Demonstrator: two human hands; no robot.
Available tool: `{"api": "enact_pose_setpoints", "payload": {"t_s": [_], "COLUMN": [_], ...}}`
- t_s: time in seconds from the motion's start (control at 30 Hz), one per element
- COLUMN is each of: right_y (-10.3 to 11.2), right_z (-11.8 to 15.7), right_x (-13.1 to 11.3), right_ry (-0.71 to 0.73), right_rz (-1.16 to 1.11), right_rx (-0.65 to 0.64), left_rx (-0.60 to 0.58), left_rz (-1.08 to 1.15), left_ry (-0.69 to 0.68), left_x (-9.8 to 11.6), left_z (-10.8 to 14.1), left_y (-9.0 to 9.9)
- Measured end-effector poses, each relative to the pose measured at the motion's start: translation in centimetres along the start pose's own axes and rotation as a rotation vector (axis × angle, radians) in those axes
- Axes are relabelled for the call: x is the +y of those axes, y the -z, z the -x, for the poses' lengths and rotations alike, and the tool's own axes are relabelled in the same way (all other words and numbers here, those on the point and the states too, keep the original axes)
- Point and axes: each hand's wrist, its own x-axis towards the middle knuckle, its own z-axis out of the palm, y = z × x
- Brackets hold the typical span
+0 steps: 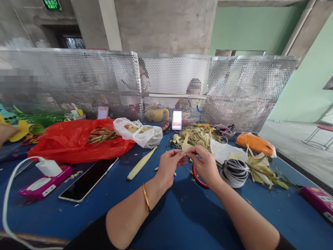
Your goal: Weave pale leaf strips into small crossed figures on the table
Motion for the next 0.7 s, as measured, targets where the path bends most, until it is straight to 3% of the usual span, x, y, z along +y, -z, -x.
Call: {"api": "enact_pose_setpoints", "payload": {"t_s": [0.17, 0.4, 0.7], "right_y": [-0.09, -0.06, 0.0], "right_z": [0.06, -0.01, 0.0], "right_x": [-0.12, 0.07, 0.0], "right_ry": [-0.139, -0.161, 0.067], "right_rz": [-0.152, -0.166, -0.015], "right_rx": [0.004, 0.012, -0.013], "left_rx": [-0.012, -0.001, 0.016], "left_rz": [-0.065, -0.114, -0.026], "left_ry": [-0.082, -0.09, 0.028], "left_x": [0.2, 0.21, 0.2], "left_z": [0.32, 0.57, 0.14], "left_y": [-0.22, -0.49, -0.13]}}
